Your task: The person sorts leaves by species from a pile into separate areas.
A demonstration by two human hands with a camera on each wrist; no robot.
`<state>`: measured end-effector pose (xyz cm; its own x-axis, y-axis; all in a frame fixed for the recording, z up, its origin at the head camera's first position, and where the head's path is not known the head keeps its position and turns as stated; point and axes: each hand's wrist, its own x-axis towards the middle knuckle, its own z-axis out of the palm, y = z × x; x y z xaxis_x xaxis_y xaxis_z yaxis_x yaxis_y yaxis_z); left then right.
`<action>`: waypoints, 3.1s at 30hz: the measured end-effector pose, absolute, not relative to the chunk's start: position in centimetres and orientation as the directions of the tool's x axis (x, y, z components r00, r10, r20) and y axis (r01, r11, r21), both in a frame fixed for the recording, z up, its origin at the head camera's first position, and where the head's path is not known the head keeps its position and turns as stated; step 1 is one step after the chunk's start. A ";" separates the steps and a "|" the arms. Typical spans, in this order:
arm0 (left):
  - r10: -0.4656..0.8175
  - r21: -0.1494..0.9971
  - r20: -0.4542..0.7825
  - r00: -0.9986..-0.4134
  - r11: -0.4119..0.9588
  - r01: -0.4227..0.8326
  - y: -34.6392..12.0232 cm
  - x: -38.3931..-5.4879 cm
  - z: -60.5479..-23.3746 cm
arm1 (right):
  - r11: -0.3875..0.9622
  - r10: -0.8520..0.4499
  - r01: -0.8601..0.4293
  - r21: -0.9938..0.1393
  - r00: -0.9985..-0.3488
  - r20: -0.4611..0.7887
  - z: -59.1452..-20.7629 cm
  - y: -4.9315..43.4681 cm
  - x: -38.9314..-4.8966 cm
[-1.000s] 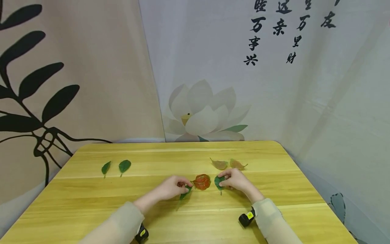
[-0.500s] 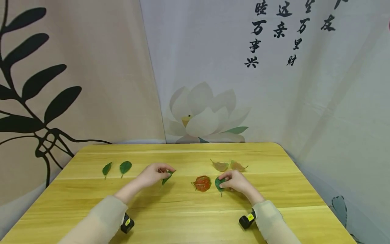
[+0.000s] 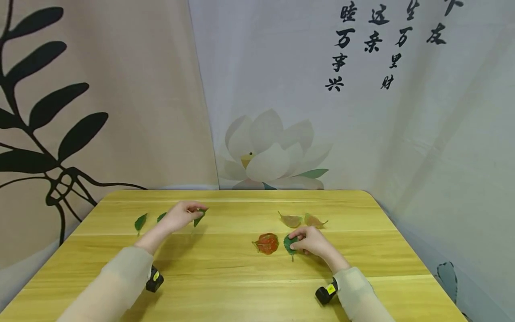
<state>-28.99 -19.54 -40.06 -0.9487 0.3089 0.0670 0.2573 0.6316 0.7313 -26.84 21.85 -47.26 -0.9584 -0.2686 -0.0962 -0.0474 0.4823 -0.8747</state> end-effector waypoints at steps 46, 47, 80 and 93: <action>0.235 0.399 0.009 -0.972 0.890 0.219 -26.5 -32.1 -43.8 | 0.479 -0.263 -0.050 -0.877 -0.961 -0.089 -46.5 21.3 -26.8; 0.231 0.408 0.005 -0.973 0.888 0.213 -26.5 -32.0 -43.7 | 0.477 -0.261 -0.045 -0.878 -0.961 -0.093 -46.5 21.3 -26.8; 0.195 0.401 -0.030 -0.980 0.901 0.167 -26.6 -31.9 -44.2 | 0.325 -0.160 0.000 -0.946 -0.986 -0.055 -45.9 21.8 -26.9; 0.270 0.469 -0.097 -0.958 0.861 0.195 -27.1 -32.4 -44.9 | 0.327 -0.206 -0.080 -0.942 -0.979 0.011 -43.4 20.3 -25.8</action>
<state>-32.41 -27.15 -44.88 -0.9580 0.2698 -0.0973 0.1949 0.8612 0.4694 -25.82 20.34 -43.43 -0.9786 -0.2057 0.0113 -0.0796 0.3270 -0.9417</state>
